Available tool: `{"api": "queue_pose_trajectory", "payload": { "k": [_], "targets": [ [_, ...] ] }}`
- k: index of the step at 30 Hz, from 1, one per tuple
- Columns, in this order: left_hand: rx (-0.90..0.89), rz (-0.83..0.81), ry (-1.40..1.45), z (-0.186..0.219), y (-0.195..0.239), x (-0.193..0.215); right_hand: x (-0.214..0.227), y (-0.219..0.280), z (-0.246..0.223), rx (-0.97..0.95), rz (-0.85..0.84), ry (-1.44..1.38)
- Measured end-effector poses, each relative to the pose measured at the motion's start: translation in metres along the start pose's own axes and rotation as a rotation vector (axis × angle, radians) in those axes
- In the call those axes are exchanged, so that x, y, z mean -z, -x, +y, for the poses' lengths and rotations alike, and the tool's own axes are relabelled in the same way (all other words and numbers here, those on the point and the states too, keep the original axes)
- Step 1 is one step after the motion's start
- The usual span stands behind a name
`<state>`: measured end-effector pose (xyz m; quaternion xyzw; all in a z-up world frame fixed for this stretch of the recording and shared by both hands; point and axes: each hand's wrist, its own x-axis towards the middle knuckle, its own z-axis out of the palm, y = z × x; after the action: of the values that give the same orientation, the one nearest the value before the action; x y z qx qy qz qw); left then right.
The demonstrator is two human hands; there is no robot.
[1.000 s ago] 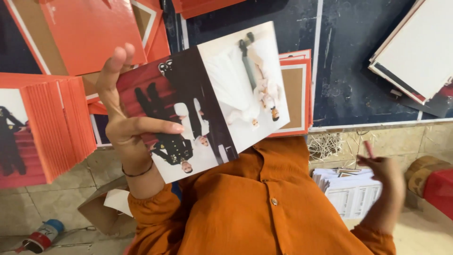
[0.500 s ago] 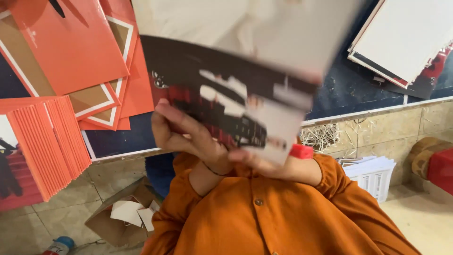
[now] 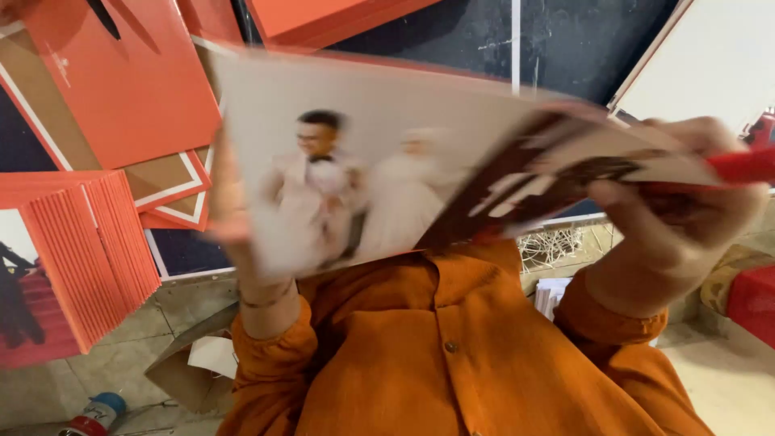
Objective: The person assembles orange cards by inserting printed inserts into the card sleeves. They open the cards to reveal photos and text, then close them and place them in a stack.
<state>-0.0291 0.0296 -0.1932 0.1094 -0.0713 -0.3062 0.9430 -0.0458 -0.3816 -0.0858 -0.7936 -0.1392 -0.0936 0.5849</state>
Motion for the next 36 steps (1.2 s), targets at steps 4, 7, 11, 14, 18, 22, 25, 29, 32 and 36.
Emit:
{"api": "queue_pose_trajectory", "payload": {
  "k": [4,7,11,14,18,22,25,29,32,36],
  "targets": [
    [-0.425,0.321,-1.054,0.02,-0.039,-0.086,0.009,-0.009,0.001,0.008,-0.101,0.042],
    [-0.133,0.572,-1.259,0.016,-0.022,-0.064,0.0,-0.018,-0.001,-0.131,-0.132,0.064],
    [-0.428,0.905,-1.2,0.007,-0.01,-0.073,0.043,0.006,0.048,-0.286,0.338,0.005],
    [-0.542,0.9,-1.175,-0.001,0.016,-0.048,0.022,0.018,0.049,-0.39,0.643,-0.039],
    [-0.35,1.006,-1.306,-0.029,0.028,-0.05,-0.043,0.001,0.027,0.084,-0.051,-0.186],
    [-0.206,0.962,-1.198,-0.043,0.033,-0.071,-0.057,0.062,0.0,-0.41,0.099,0.318],
    [0.177,0.712,-1.66,-0.033,0.03,-0.079,-0.07,0.06,0.014,-0.358,0.213,0.396],
    [0.066,0.845,-1.785,-0.044,0.013,-0.08,-0.084,0.05,0.025,-0.501,0.24,0.349],
    [-0.024,1.046,-1.787,-0.051,0.015,-0.074,-0.086,0.049,0.025,-0.592,0.281,0.278],
    [-0.021,1.074,-1.906,-0.05,0.012,-0.063,-0.086,0.057,0.04,-0.402,0.226,0.376]
  ]
}}
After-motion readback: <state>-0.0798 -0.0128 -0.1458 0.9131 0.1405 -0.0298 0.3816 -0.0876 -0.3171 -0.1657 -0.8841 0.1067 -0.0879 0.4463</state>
